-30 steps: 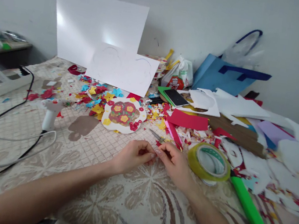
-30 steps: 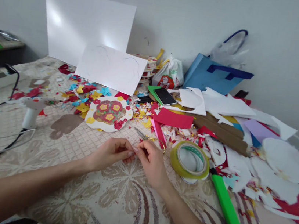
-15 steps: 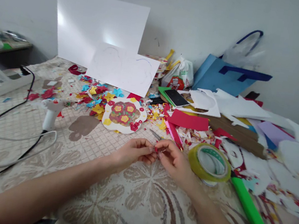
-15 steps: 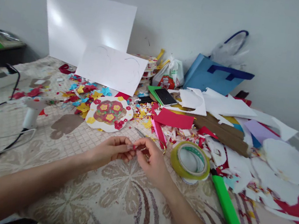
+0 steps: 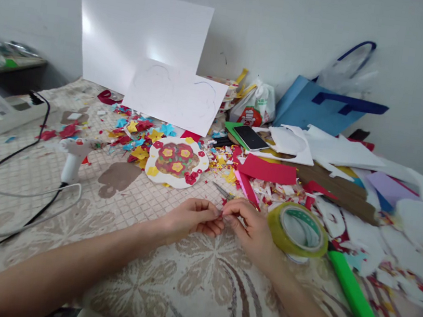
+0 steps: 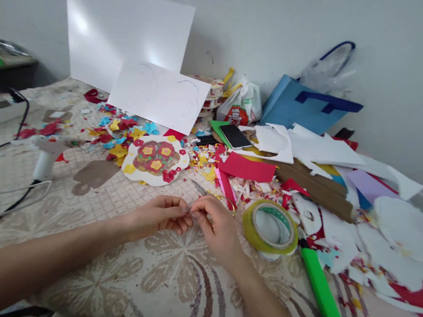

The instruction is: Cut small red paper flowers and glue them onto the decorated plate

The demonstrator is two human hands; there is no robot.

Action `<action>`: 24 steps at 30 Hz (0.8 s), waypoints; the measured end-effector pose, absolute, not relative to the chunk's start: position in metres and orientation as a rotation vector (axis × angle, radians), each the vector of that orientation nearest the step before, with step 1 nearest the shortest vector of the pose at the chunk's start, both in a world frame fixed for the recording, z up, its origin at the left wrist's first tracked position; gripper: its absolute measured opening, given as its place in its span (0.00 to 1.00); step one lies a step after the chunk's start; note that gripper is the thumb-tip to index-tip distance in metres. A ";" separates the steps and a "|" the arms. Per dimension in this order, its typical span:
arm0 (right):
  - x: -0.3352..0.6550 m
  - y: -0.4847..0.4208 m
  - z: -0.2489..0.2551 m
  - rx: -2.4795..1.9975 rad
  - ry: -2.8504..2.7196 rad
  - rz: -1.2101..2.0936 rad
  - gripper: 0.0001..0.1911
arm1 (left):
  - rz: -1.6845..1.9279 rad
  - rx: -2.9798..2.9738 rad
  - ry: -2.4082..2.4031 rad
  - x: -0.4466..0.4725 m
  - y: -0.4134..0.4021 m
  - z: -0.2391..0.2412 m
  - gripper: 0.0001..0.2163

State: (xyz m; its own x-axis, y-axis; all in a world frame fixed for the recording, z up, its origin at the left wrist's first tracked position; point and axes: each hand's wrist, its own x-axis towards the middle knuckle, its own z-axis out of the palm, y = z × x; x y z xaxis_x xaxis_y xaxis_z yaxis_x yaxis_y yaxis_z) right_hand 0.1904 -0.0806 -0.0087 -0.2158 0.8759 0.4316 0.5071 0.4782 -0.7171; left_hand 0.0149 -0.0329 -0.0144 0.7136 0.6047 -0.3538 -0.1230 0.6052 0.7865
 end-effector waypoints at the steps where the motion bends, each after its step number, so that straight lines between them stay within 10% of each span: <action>1: 0.190 -0.081 -0.009 -1.161 -1.872 0.553 0.05 | 0.449 0.815 0.658 0.015 -0.033 -0.015 0.12; 24: 0.178 -0.088 -0.011 -1.352 -1.662 0.803 0.04 | 0.441 0.779 0.661 0.016 -0.035 -0.021 0.11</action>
